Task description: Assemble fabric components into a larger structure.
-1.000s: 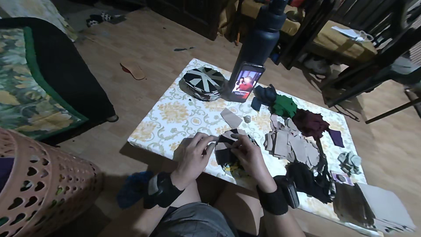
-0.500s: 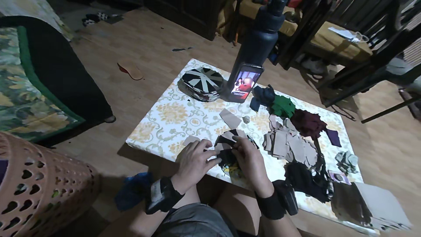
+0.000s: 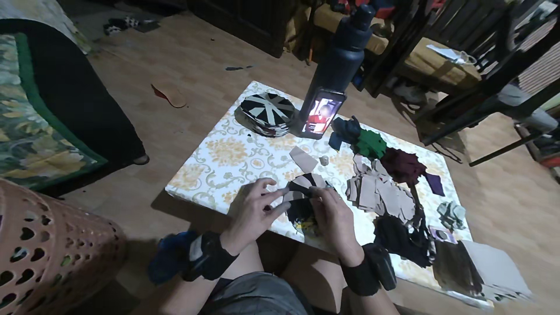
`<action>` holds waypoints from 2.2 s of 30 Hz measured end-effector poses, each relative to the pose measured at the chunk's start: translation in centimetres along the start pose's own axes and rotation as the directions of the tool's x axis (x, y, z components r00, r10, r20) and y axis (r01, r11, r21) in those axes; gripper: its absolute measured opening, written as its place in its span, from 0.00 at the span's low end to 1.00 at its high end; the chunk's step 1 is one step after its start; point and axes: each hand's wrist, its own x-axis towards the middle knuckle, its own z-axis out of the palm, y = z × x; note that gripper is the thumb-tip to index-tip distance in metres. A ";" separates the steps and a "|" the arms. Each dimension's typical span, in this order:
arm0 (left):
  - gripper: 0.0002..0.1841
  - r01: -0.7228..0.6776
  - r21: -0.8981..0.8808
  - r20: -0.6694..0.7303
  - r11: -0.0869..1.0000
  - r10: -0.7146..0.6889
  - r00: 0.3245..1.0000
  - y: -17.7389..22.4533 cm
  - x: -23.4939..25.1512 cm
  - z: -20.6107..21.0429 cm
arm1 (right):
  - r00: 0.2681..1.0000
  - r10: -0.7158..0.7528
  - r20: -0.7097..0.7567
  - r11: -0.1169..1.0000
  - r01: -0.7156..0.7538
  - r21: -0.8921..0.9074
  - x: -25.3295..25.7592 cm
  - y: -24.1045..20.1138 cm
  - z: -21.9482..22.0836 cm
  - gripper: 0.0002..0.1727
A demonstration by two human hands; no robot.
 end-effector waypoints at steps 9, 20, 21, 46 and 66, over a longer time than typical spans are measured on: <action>0.17 0.059 -0.309 -0.248 0.949 -0.140 0.958 -2.0 0.8 -4.1 | 0.934 -0.062 0.352 0.980 0.123 -0.155 -0.1 0.1 3.3 0.43; 0.18 0.061 -0.371 -0.235 0.927 -0.157 0.959 -3.0 -1.4 -5.1 | 0.999 0.030 -0.039 0.985 -0.036 -0.170 1.1 -6.2 5.3 0.25; 0.17 0.068 -0.381 -0.200 0.922 -0.154 0.968 -3.1 -1.8 -5.0 | 1.000 0.009 -0.021 0.996 -0.011 -0.092 1.1 -7.0 5.6 0.19; 0.06 0.291 -0.757 0.256 0.585 -0.144 0.956 3.3 -0.8 -2.0 | 0.981 0.193 0.001 0.557 -0.111 0.823 -4.2 -5.5 0.9 0.45; 0.23 0.088 0.111 0.271 0.990 -0.116 0.956 2.3 1.8 0.8 | 0.963 0.232 0.136 0.878 -0.267 0.397 -0.5 0.2 0.7 0.11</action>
